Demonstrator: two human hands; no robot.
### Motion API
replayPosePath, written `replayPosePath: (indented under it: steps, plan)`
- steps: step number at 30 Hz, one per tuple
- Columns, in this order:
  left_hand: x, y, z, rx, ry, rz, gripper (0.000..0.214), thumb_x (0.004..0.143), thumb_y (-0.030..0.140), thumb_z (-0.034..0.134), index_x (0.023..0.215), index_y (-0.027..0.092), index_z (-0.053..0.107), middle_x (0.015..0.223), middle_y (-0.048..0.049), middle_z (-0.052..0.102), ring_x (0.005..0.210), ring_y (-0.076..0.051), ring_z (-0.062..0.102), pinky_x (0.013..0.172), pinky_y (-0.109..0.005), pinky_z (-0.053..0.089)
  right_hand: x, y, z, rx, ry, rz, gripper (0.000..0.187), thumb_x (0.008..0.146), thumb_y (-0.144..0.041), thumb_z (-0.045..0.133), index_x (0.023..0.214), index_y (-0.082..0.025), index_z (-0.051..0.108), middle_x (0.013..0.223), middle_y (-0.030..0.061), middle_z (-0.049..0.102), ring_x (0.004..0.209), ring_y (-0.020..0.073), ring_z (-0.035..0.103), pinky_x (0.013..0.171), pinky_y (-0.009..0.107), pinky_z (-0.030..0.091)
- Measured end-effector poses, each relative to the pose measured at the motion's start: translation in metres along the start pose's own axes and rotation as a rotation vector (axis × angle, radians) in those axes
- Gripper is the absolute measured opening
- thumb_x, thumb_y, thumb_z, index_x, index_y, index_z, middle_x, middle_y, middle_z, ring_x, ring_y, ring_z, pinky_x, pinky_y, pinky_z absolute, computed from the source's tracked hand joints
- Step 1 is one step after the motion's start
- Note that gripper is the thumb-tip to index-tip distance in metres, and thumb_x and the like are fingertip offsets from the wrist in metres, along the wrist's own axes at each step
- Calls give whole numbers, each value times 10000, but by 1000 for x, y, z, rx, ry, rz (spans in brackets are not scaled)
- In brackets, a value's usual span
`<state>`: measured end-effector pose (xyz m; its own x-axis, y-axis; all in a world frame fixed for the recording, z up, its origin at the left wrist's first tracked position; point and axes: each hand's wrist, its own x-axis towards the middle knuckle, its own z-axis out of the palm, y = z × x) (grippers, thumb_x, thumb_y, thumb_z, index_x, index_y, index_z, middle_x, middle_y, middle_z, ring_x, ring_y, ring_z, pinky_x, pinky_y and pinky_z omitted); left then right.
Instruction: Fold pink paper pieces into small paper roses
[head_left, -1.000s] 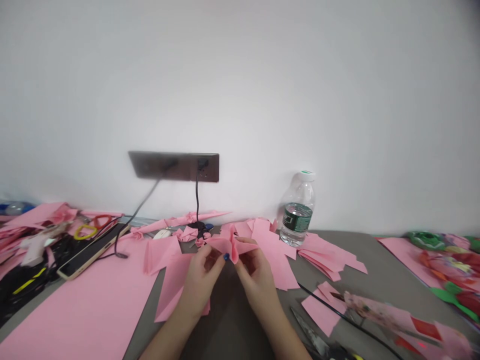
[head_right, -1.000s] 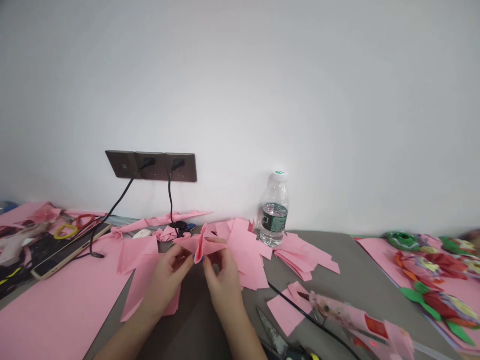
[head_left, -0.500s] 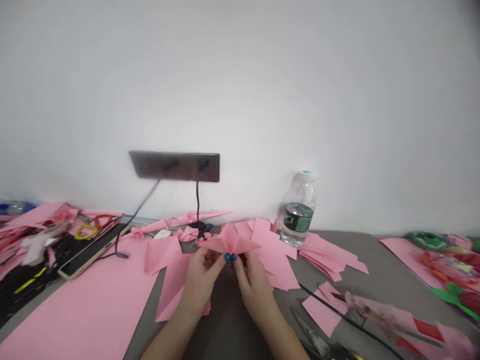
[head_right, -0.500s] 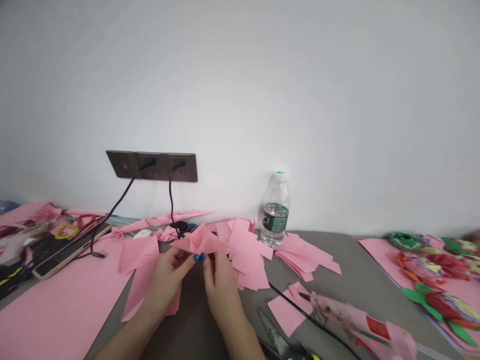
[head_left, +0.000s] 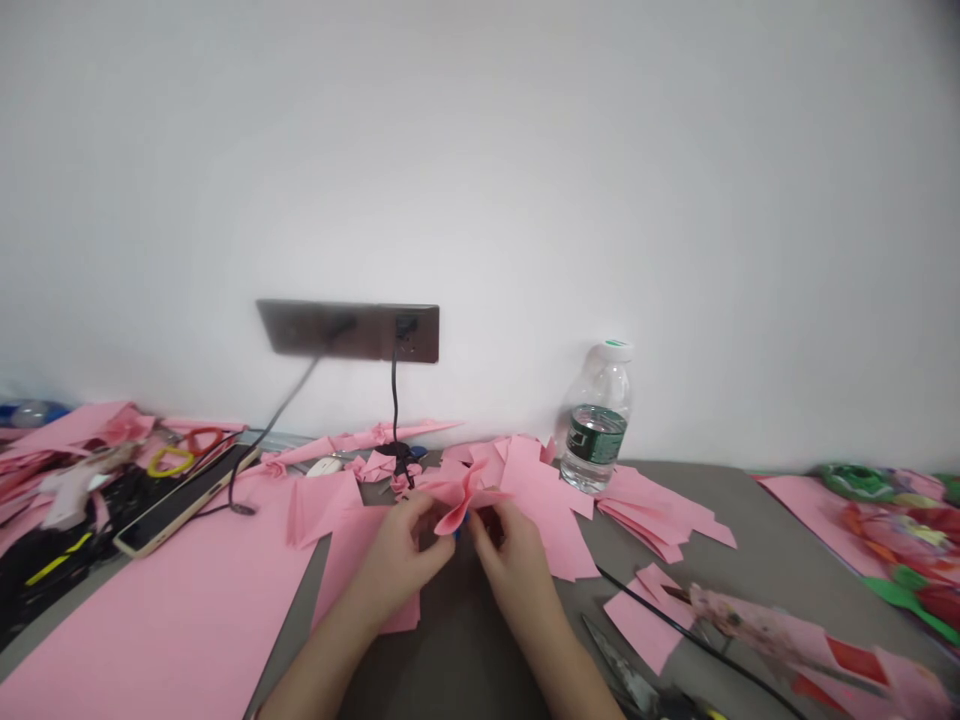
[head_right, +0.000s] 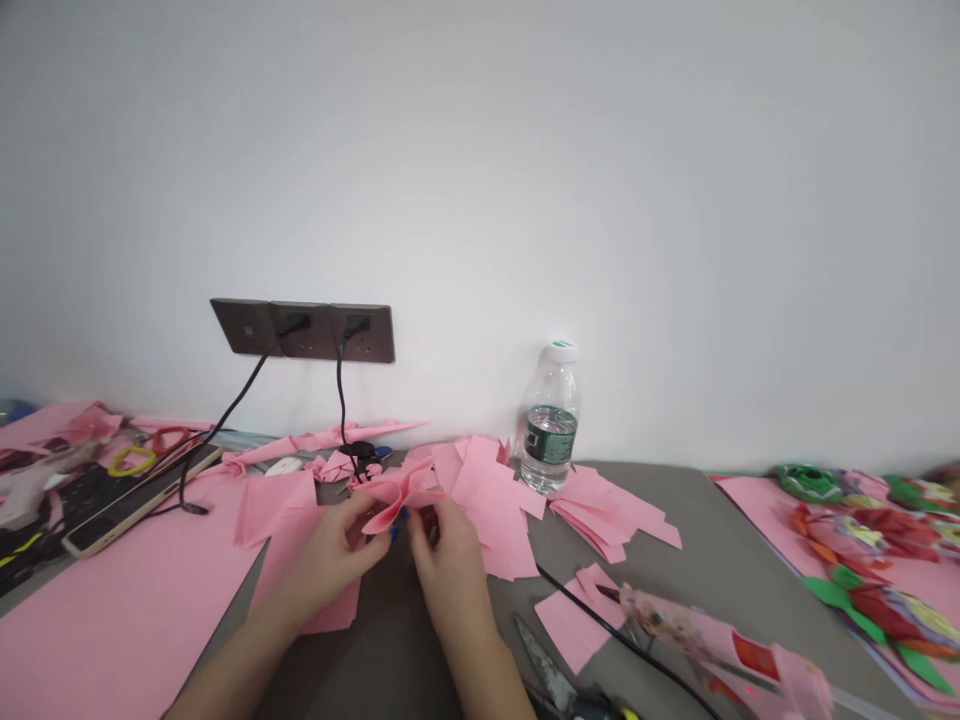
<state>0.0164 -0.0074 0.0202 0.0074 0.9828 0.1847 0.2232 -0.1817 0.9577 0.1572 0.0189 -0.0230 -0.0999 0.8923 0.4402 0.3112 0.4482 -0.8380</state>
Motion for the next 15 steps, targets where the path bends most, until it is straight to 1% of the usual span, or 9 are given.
replayPosePath:
  steps: [2, 4, 6, 8, 9, 10, 11, 13, 15]
  plan:
    - [0, 2, 1, -37, 37, 5, 208, 710, 159, 625, 892, 196, 718, 937, -65, 753, 940, -257, 685, 845, -357, 534, 1, -2, 0, 58, 9, 20, 143, 856, -245, 540, 824, -168, 656, 676, 38, 665, 576, 174, 580, 544, 265, 442]
    - [0, 3, 1, -83, 68, -11, 129, 751, 237, 648, 849, 194, 720, 929, -78, 755, 938, -266, 683, 870, -375, 523, 3, -3, 0, 145, -20, 59, 120, 843, -266, 578, 828, -170, 647, 673, 26, 654, 572, 165, 567, 531, 255, 435]
    - [1, 0, -3, -96, 114, -45, 129, 773, 312, 661, 770, 191, 707, 857, -73, 748, 871, -261, 684, 823, -364, 528, 4, -4, -2, 226, -10, 113, 139, 838, -309, 610, 848, -171, 626, 690, 21, 645, 591, 163, 575, 533, 249, 446]
    - [3, -7, -8, -70, 231, -83, 192, 771, 372, 677, 713, 189, 679, 755, -52, 717, 782, -242, 668, 730, -332, 524, 4, -6, -5, 249, 66, 132, 159, 869, -332, 581, 879, -175, 603, 753, 35, 653, 671, 174, 613, 595, 260, 484]
    - [5, -11, -12, -62, 320, -102, 222, 780, 404, 673, 746, 185, 676, 736, -43, 700, 776, -234, 660, 711, -318, 514, 4, -7, -7, 228, 107, 126, 153, 893, -323, 545, 900, -179, 596, 802, 48, 663, 729, 183, 630, 643, 272, 500]
    - [7, -15, -15, -87, 371, -111, 259, 790, 437, 666, 812, 179, 679, 742, -38, 692, 774, -225, 654, 707, -309, 509, 4, -8, -8, 193, 133, 109, 148, 914, -299, 504, 932, -182, 593, 865, 64, 675, 801, 194, 643, 698, 289, 511]
    - [8, -19, -17, -147, 406, -97, 305, 804, 466, 645, 887, 175, 676, 769, -39, 693, 766, -214, 649, 707, -307, 507, 3, -9, -9, 149, 131, 79, 156, 926, -266, 469, 977, -185, 592, 934, 80, 681, 881, 205, 646, 759, 309, 514]
    - [11, -23, -20, -219, 466, -70, 361, 815, 501, 624, 952, 168, 659, 833, -45, 699, 751, -196, 636, 716, -308, 506, 1, -11, -9, 54, 55, -6, 222, 920, -192, 430, 1085, -192, 578, 1071, 102, 672, 1027, 219, 624, 865, 345, 504]
    - [11, -23, -20, -180, 487, -66, 372, 803, 505, 637, 945, 162, 660, 834, -44, 690, 757, -192, 627, 732, -307, 500, -1, -12, -6, -43, -41, -102, 317, 886, -130, 424, 1169, -199, 550, 1163, 111, 641, 1123, 228, 585, 939, 375, 484]
